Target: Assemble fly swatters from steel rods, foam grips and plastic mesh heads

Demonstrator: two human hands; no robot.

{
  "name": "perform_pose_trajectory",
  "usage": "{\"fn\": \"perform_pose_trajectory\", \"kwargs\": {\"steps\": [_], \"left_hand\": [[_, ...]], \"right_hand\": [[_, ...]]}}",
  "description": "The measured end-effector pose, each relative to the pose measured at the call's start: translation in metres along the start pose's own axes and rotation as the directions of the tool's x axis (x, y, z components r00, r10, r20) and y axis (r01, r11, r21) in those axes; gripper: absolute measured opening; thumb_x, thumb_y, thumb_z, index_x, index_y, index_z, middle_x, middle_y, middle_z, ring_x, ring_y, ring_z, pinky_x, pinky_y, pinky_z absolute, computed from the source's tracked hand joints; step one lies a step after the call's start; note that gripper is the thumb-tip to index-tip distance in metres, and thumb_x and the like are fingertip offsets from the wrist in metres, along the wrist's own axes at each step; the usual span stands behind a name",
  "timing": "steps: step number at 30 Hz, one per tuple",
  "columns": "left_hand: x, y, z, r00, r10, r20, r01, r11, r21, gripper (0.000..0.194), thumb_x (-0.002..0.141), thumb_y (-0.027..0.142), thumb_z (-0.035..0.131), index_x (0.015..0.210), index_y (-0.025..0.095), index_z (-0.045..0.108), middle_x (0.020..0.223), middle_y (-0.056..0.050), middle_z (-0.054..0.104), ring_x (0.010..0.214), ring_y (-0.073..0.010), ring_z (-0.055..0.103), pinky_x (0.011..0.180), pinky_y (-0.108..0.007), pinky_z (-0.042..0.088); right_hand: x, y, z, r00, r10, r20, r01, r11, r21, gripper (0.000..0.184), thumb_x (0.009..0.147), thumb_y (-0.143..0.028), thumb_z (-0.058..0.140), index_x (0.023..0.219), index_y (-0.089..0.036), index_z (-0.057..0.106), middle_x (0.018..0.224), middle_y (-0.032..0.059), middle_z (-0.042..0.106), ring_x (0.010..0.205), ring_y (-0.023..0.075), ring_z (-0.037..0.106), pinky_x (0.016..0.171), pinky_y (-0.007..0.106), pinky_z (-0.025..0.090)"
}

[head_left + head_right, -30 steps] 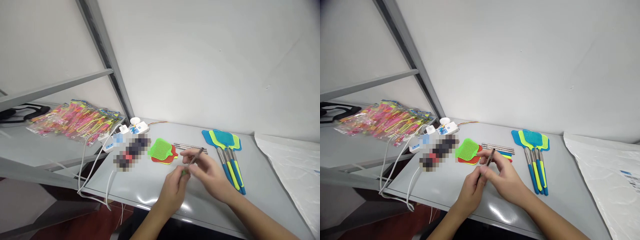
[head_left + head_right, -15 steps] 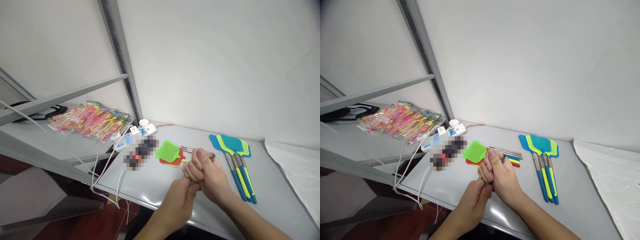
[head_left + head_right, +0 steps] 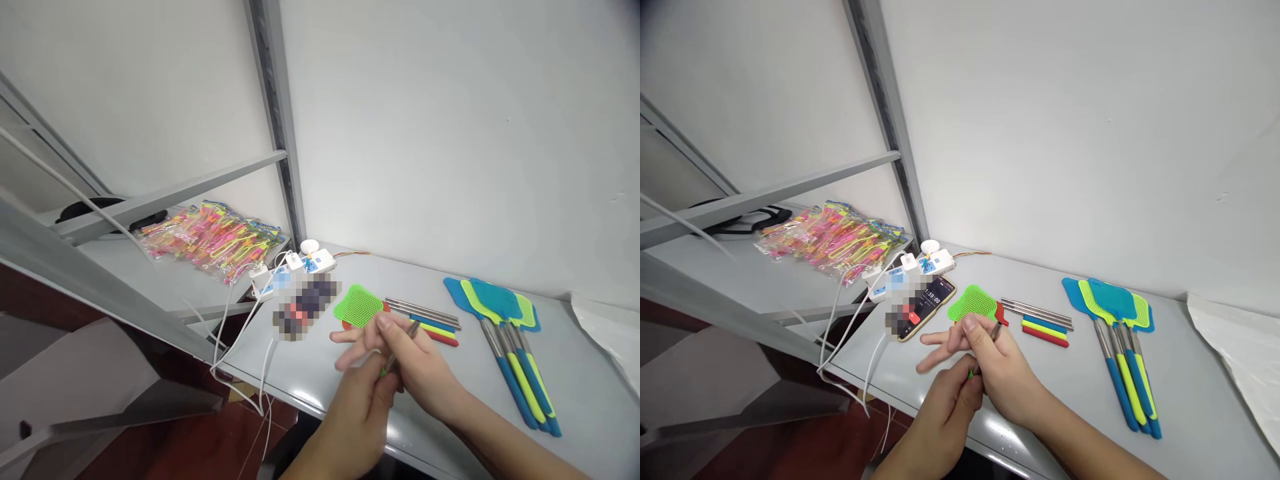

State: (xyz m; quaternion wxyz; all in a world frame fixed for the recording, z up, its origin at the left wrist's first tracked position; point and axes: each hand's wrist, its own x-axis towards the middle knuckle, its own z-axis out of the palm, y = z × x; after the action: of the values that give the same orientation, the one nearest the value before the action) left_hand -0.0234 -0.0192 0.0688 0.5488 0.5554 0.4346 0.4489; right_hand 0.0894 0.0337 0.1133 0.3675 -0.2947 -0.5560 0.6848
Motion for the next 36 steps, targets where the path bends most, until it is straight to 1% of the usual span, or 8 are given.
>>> {"fn": "perform_pose_trajectory", "kwargs": {"steps": [6,8,11,14,21,26,29,36], "left_hand": [[0.003,-0.037,-0.02,0.972,-0.233,0.003,0.217,0.897,-0.386,0.035,0.094,0.056,0.041,0.098,0.022,0.048,0.055,0.011,0.027,0.039,-0.006,0.022,0.037,-0.017,0.025],[0.005,-0.042,-0.03,0.959,-0.28,-0.039,0.232,0.86,-0.454,0.041,0.093,0.061,0.038,0.086,0.021,0.048,0.049,0.011,0.027,0.035,-0.0061,0.024,0.035,-0.018,0.029],[0.005,-0.046,-0.039,0.931,-0.357,-0.075,0.279,0.83,-0.482,0.049,0.091,0.064,0.038,0.069,0.02,0.042,0.048,0.009,0.032,0.034,-0.0045,0.023,0.033,-0.016,0.027],[0.004,-0.046,-0.041,0.924,-0.373,-0.086,0.291,0.831,-0.475,0.045,0.092,0.061,0.04,0.076,0.019,0.046,0.053,0.009,0.036,0.034,-0.0028,0.021,0.031,-0.015,0.023],[0.005,-0.049,-0.041,0.929,-0.367,-0.048,0.303,0.83,-0.468,0.032,0.094,0.054,0.043,0.1,0.023,0.049,0.062,0.01,0.037,0.036,-0.0027,0.02,0.031,-0.015,0.022],[0.007,-0.055,-0.036,0.933,-0.359,-0.015,0.315,0.838,-0.445,0.028,0.095,0.05,0.044,0.103,0.023,0.049,0.065,0.009,0.038,0.038,-0.0029,0.023,0.034,-0.016,0.024],[0.008,-0.053,-0.028,0.943,-0.333,0.018,0.307,0.847,-0.434,0.028,0.095,0.049,0.044,0.1,0.023,0.05,0.065,0.009,0.038,0.038,-0.0027,0.023,0.034,-0.016,0.024],[0.019,-0.045,0.006,0.944,-0.262,0.199,0.322,0.859,-0.398,0.028,0.096,0.048,0.041,0.096,0.021,0.051,0.061,0.009,0.035,0.036,-0.0032,0.022,0.033,-0.016,0.023]], "right_hand": [[0.042,0.021,-0.034,0.987,-0.082,0.135,0.125,0.927,-0.354,0.046,0.092,-0.053,0.047,0.129,-0.026,0.043,0.14,0.0097,0.05,0.128,0.0234,0.047,0.102,0.043,0.038],[0.063,0.028,-0.053,0.992,-0.126,0.022,0.109,0.751,-0.652,0.053,0.091,-0.056,0.045,0.133,-0.025,0.041,0.142,0.011,0.047,0.13,0.0254,0.043,0.105,0.044,0.034],[0.093,0.042,-0.074,0.987,-0.079,-0.139,-0.106,0.324,-0.94,0.071,0.083,-0.062,0.052,0.136,-0.016,0.041,0.137,0.0184,0.05,0.128,0.0337,0.041,0.102,0.05,0.03],[0.112,0.057,-0.083,0.987,-0.014,-0.157,-0.152,0.171,-0.973,0.085,0.069,-0.064,0.066,0.132,-0.01,0.047,0.124,0.0231,0.057,0.119,0.0402,0.045,0.096,0.053,0.031],[0.13,0.068,-0.084,0.977,-0.008,-0.213,-0.207,0.197,-0.958,0.061,0.072,-0.054,0.07,0.117,-0.014,0.058,0.112,0.0187,0.063,0.109,0.0361,0.05,0.09,0.048,0.031],[0.122,0.041,-0.081,0.974,-0.019,-0.227,-0.207,0.342,-0.917,0.027,0.08,-0.042,0.063,0.094,-0.018,0.061,0.087,0.006,0.069,0.079,0.0213,0.061,0.075,0.033,0.039],[0.093,0.017,-0.079,0.953,-0.106,-0.285,-0.217,0.419,-0.882,0.029,0.091,-0.044,0.045,0.098,-0.019,0.058,0.081,0.0038,0.066,0.07,0.0186,0.059,0.062,0.029,0.04],[-0.004,-0.004,-0.086,0.659,-0.423,-0.622,0.065,0.856,-0.513,0.036,0.09,-0.049,0.049,0.115,-0.023,0.057,0.102,0.0062,0.066,0.086,0.0218,0.062,0.07,0.033,0.049]]}}
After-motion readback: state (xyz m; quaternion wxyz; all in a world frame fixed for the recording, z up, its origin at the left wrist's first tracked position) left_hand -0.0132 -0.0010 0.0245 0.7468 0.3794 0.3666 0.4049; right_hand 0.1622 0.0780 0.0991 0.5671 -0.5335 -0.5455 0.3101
